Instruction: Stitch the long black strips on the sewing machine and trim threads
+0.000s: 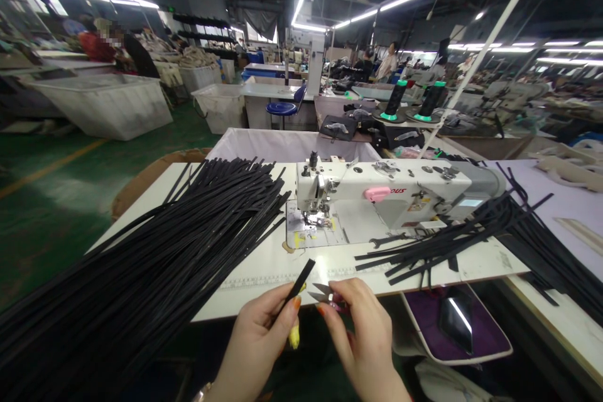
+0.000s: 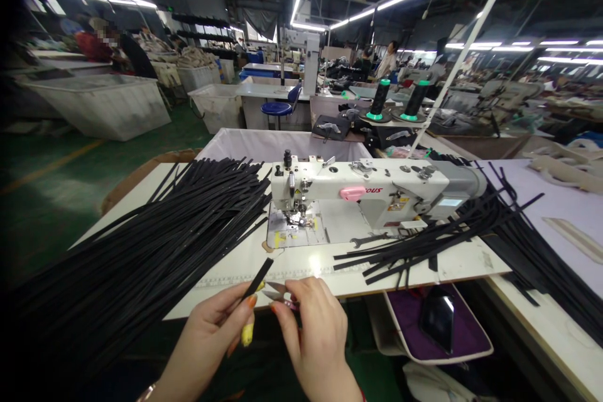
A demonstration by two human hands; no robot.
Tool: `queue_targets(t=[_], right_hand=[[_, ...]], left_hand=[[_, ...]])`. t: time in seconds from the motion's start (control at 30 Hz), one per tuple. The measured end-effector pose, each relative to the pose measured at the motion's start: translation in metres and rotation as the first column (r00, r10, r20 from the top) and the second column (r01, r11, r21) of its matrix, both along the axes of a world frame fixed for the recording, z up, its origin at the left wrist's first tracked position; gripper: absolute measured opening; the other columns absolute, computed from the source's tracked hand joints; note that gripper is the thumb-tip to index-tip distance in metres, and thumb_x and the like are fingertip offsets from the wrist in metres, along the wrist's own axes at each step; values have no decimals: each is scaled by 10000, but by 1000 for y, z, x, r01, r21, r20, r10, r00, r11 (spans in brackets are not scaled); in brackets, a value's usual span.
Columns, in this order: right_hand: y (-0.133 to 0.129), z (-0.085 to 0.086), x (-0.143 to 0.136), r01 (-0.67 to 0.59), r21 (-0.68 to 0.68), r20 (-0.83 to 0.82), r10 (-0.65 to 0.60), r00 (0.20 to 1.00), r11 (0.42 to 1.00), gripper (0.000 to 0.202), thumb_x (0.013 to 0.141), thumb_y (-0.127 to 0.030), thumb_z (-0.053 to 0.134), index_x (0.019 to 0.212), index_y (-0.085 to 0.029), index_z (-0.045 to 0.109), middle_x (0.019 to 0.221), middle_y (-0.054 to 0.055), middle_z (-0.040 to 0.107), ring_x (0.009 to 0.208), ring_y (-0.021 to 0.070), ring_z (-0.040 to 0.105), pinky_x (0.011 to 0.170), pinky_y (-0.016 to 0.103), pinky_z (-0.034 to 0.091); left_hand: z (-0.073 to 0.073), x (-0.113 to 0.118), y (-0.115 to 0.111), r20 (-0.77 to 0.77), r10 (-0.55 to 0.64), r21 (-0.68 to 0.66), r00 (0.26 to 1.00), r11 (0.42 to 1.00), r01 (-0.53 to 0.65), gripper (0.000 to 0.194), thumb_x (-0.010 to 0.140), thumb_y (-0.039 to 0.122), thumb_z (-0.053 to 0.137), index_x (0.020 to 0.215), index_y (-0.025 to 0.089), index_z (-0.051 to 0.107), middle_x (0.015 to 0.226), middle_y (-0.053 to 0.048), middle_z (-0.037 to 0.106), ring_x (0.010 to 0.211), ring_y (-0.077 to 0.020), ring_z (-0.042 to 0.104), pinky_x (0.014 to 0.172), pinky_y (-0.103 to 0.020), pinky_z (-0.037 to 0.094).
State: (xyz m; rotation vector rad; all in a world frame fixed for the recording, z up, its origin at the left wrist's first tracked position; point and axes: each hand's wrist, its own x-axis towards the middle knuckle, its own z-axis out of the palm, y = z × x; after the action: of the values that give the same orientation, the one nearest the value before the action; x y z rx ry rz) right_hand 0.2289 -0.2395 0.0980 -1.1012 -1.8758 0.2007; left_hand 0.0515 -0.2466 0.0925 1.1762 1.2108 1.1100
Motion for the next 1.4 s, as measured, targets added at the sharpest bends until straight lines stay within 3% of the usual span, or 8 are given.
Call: queue_targets(t=[0.17,0.57,0.7,0.87,1.03,1.1,1.2,1.4], right_hand=[[3,0,-4,2,-9,79,-2,997,1000,208,886,-159,619,1084,-193,568,853,68,666,751,210,613,627,329,509],[3,-2,-5,18,-6,70,-18,997,1000,208,882,-156,622,1081,-195,576,869,67,668,767,209,611,642,327,505],[1,-3,-7,-62,-110,-167,43,985,992,182,890,-168,600,1062,-222,575,847,26,616,739,167,591,626,277,498],[-4,-7,-6,-84,-154,-552,-15,834,984,156,933,-287,533,1083,-247,552,892,8,544,736,136,547,641,250,488],[-1,-4,-6,-192,-195,-408,98,908,962,282,857,-267,652,1118,-242,549,822,-13,504,701,143,520,594,267,428],[1,-2,-8,-202,-203,-315,132,940,958,224,857,-190,642,1063,-238,570,835,-1,539,744,153,546,627,277,430],[3,-3,-12,-214,-169,-247,169,954,962,164,898,-106,548,998,-229,590,843,15,585,776,155,567,663,284,432],[6,-4,-17,-253,-225,-421,141,896,941,145,927,-178,512,787,-214,527,727,-22,471,646,128,457,572,272,340]], left_hand=[[0,2,-4,47,14,-60,999,998,-11,470,867,471,633,1195,139,691,545,34,502,433,-69,366,405,-175,306],[11,8,-10,59,62,-66,996,996,-58,457,848,481,648,1157,151,713,552,36,489,454,-76,352,426,-193,281],[12,6,-9,74,-13,-79,997,997,19,481,872,495,611,1189,144,696,541,45,446,447,-71,319,431,-198,236],[8,4,-8,98,-64,-133,993,988,77,520,863,510,620,1211,129,683,522,53,436,428,-66,284,414,-194,228],[1,5,-6,75,-68,-68,995,995,73,469,886,466,606,1219,145,682,542,27,512,459,-93,403,452,-197,360],[-1,5,-5,8,-67,34,998,997,67,395,897,412,601,1195,173,702,656,-19,621,581,-138,534,594,-244,484],[-2,5,-3,-87,-78,117,993,989,88,348,913,357,575,1195,202,707,871,-63,715,745,-192,625,785,-316,525],[1,4,0,-93,-112,101,989,987,121,335,926,394,547,1113,185,730,839,-64,711,755,-206,624,724,-287,517]])
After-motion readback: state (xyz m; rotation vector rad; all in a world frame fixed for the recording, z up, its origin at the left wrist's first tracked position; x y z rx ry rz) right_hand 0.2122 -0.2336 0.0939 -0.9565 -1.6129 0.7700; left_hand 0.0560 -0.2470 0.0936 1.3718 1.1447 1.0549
